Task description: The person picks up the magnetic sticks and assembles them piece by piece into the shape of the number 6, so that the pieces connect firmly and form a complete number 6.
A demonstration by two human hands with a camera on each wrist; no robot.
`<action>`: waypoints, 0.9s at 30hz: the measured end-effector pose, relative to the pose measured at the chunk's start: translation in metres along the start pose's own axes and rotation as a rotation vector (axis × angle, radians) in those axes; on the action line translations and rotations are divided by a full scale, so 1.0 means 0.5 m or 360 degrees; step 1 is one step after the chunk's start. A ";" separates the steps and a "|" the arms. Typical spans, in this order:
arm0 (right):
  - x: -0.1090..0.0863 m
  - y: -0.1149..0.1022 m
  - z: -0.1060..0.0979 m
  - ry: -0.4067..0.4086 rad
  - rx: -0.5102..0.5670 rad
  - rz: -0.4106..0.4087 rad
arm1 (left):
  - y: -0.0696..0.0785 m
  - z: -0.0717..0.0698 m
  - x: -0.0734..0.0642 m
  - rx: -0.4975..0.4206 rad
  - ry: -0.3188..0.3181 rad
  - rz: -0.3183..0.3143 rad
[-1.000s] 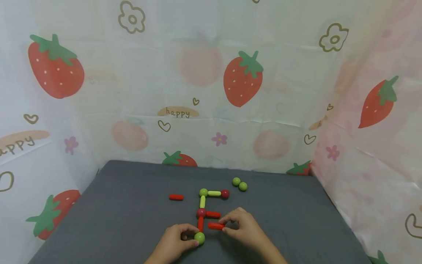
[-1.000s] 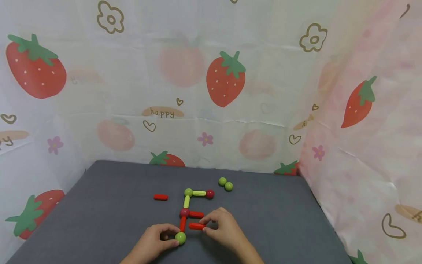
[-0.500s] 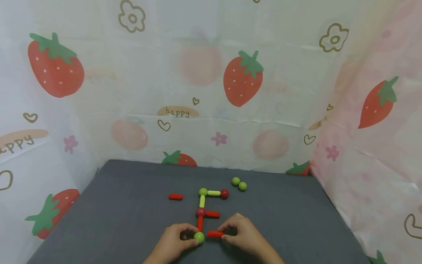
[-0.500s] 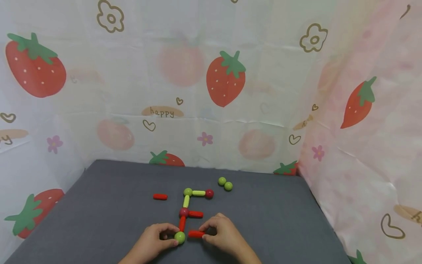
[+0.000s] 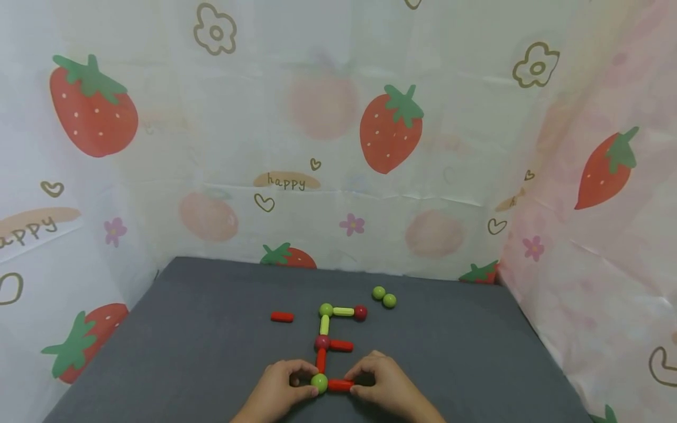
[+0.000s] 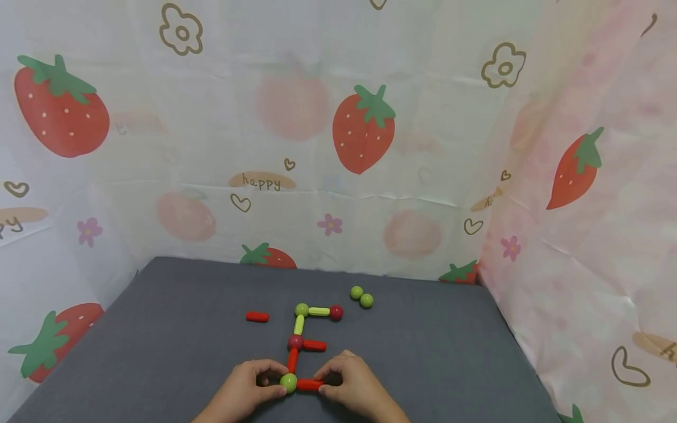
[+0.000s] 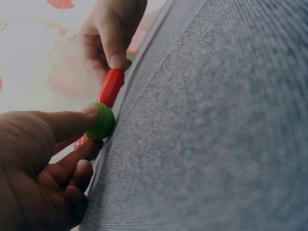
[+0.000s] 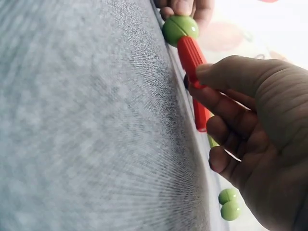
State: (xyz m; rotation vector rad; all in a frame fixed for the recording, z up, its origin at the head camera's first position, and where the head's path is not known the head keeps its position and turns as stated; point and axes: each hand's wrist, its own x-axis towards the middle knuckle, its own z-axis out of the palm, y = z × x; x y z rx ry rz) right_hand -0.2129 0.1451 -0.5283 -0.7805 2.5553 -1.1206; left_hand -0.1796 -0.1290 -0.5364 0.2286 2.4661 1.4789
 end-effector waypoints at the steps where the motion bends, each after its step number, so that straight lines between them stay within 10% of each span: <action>1: 0.000 0.001 0.001 0.0003 -0.0002 -0.0001 | 0.000 0.000 -0.001 -0.0003 0.0001 -0.0001; 27: 0.001 0.015 0.010 -0.0027 0.0114 0.0086 | 0.017 -0.019 0.007 0.0042 -0.0130 0.0123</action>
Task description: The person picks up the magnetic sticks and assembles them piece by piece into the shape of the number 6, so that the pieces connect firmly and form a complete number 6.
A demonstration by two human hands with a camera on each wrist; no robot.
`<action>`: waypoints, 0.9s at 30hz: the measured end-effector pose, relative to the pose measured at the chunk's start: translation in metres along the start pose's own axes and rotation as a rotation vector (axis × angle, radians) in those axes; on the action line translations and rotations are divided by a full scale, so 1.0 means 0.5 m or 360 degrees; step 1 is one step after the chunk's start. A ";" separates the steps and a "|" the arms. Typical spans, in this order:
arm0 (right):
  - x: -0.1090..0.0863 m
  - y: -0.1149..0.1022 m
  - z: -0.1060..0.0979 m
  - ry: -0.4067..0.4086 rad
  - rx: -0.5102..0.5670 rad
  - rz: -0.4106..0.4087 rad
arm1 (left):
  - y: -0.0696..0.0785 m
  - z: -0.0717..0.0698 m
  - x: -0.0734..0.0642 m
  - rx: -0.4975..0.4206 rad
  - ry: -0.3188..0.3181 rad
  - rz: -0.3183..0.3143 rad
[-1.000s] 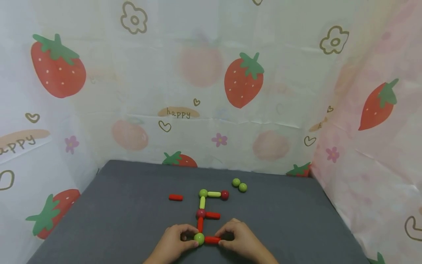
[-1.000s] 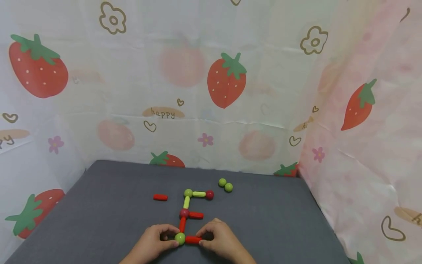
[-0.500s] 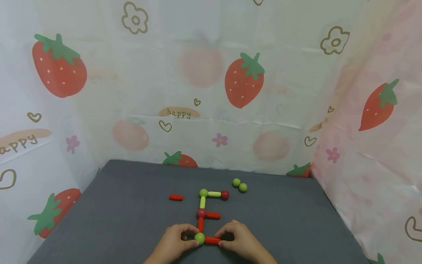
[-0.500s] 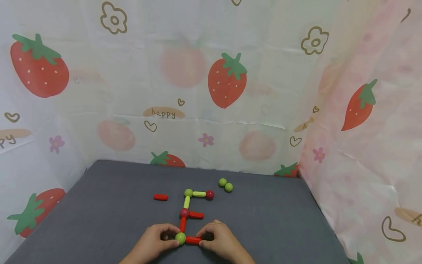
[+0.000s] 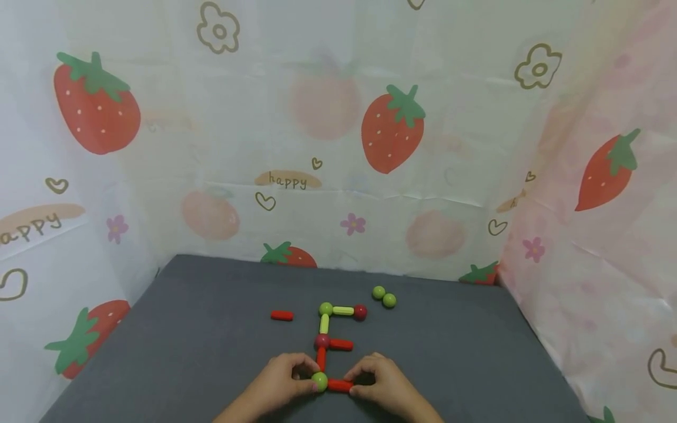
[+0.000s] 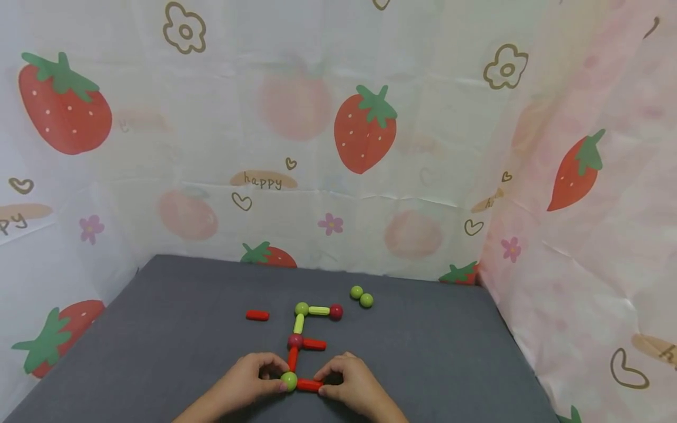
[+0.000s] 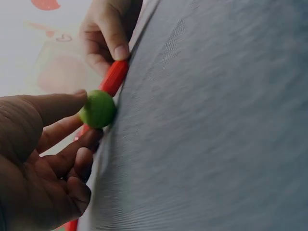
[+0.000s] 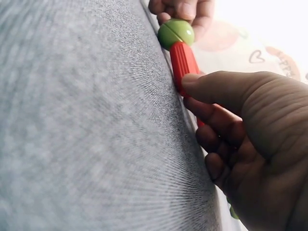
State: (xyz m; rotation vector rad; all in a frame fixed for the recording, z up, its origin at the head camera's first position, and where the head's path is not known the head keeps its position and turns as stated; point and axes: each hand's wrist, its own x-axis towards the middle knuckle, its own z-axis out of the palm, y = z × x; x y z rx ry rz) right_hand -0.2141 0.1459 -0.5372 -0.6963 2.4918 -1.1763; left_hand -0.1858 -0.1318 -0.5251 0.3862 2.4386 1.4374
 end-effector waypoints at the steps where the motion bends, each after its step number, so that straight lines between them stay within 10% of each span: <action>1: 0.000 0.000 0.000 -0.0001 0.0008 0.0001 | 0.004 -0.004 0.001 0.0022 -0.0014 0.0019; 15: -0.003 0.005 -0.003 0.0012 0.0031 -0.0017 | 0.078 -0.045 0.081 0.0290 0.0058 0.0159; 27: -0.002 0.004 -0.004 0.0024 0.0025 -0.0025 | 0.068 -0.028 0.184 0.0506 0.0013 0.0279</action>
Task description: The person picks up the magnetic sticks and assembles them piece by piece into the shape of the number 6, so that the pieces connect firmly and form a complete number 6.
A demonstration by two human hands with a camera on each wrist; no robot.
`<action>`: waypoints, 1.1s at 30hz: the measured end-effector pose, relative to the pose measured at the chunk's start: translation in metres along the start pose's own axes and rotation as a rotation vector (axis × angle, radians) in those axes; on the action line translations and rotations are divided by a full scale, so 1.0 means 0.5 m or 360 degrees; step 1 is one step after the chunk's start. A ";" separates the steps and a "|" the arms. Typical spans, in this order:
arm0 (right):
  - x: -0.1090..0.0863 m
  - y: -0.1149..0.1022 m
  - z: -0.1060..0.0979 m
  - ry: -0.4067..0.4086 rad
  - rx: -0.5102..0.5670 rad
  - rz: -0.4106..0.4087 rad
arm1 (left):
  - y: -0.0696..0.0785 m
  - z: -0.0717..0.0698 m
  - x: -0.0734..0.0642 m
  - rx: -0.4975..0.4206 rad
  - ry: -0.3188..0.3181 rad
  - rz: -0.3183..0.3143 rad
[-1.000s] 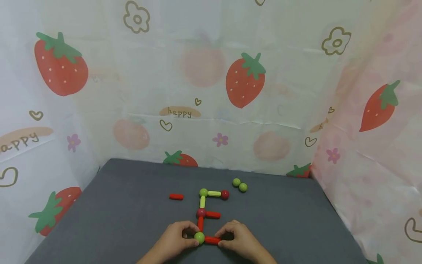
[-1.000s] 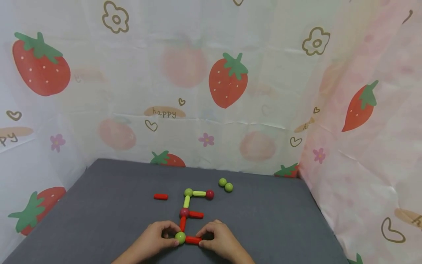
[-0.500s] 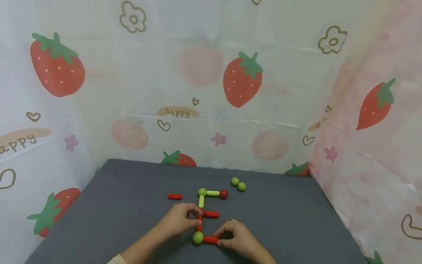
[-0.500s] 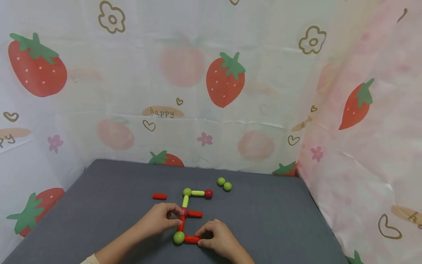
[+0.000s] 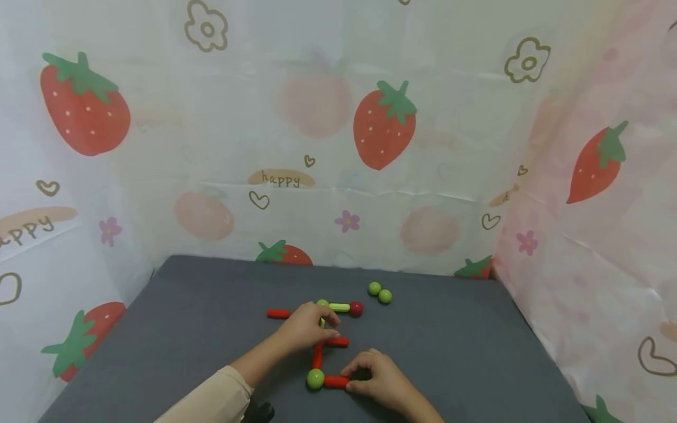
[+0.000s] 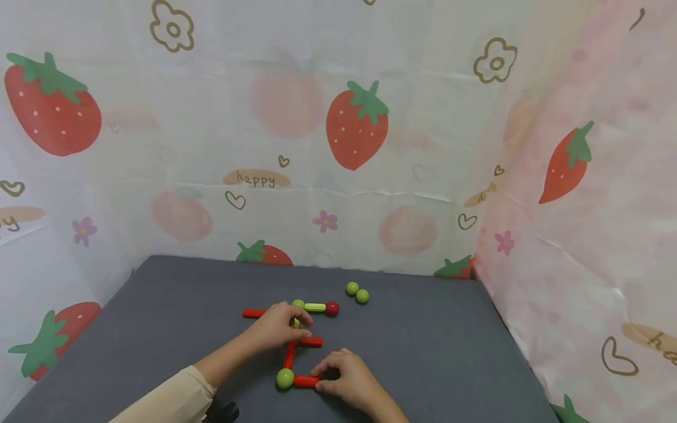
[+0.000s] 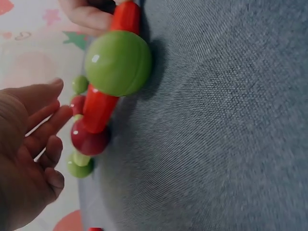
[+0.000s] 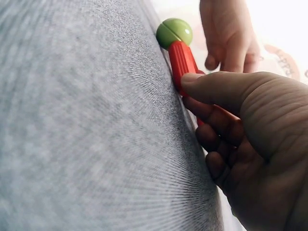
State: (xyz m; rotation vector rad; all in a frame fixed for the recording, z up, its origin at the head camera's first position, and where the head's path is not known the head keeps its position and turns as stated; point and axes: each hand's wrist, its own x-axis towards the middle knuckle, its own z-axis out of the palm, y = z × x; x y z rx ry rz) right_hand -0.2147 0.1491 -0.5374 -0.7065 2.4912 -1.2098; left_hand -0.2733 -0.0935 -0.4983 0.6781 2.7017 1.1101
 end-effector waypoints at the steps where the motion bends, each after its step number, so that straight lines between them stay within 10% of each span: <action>1: 0.001 -0.001 -0.001 0.0002 -0.0004 -0.0009 | -0.004 0.003 0.005 0.0015 -0.0011 0.0018; 22: 0.002 0.006 0.004 -0.0026 0.0039 0.0032 | -0.017 0.040 0.016 0.0408 -0.0011 0.0038; 33: -0.001 0.008 -0.001 -0.0014 0.0056 0.0026 | -0.018 0.042 0.019 0.0253 0.0023 0.0040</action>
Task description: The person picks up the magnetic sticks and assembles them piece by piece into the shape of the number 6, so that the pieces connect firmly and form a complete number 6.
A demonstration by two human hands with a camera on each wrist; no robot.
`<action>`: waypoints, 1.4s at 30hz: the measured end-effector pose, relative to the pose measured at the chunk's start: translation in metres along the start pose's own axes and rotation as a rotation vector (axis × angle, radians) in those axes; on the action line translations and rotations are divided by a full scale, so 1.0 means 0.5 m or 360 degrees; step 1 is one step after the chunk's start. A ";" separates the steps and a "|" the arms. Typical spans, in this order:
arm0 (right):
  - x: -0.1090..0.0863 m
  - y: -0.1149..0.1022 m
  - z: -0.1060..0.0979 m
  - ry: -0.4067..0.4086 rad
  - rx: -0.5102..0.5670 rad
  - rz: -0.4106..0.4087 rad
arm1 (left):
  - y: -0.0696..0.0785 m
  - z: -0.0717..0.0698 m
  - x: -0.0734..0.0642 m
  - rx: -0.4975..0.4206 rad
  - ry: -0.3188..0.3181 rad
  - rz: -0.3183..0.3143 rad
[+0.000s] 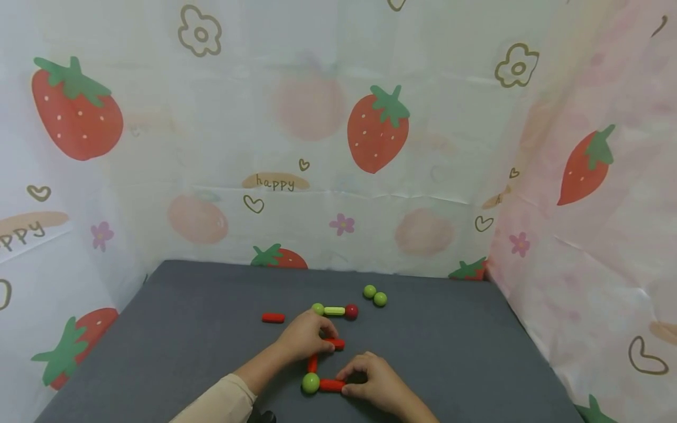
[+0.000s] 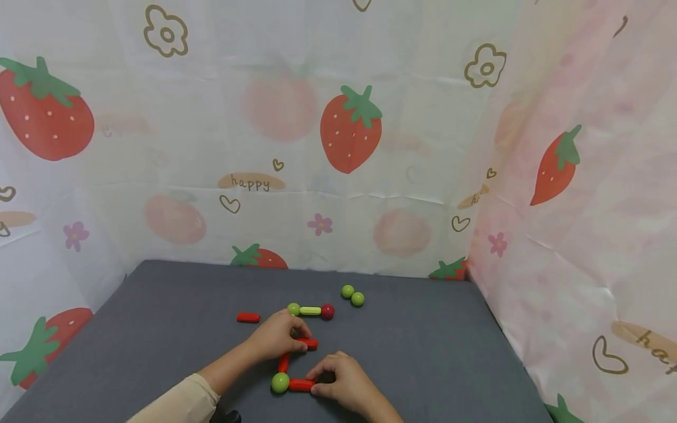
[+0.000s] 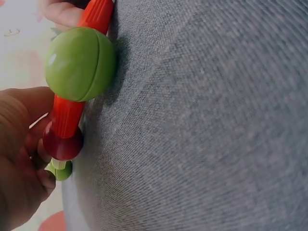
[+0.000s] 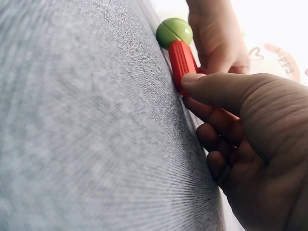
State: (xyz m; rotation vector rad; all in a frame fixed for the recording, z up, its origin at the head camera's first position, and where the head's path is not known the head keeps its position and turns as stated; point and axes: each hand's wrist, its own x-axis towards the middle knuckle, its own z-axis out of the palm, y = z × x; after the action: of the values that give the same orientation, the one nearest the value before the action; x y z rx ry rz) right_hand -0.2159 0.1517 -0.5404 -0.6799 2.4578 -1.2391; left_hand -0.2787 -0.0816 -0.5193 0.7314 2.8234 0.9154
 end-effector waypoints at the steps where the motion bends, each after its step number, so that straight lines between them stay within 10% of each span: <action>1: -0.001 0.000 -0.001 -0.0002 0.0000 -0.0006 | -0.001 0.000 0.000 -0.0030 -0.0005 -0.0006; 17: 0.007 -0.035 -0.032 -0.0051 -0.0140 0.0006 | -0.009 -0.013 -0.007 -0.0221 -0.0032 -0.0075; 32: 0.083 -0.035 -0.211 0.0510 -0.0318 0.0028 | -0.009 -0.006 -0.006 -0.0315 -0.0021 -0.0131; 42: 0.135 0.027 -0.241 0.0728 -0.0237 0.0247 | -0.009 -0.002 -0.009 -0.0312 0.0010 -0.0085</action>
State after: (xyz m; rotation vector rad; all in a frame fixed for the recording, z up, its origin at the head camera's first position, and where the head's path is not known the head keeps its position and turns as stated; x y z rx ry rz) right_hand -0.3325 0.2029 -0.4849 -0.2470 2.9286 -1.2724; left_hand -0.2768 -0.0873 -0.5213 0.6264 2.6929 1.1656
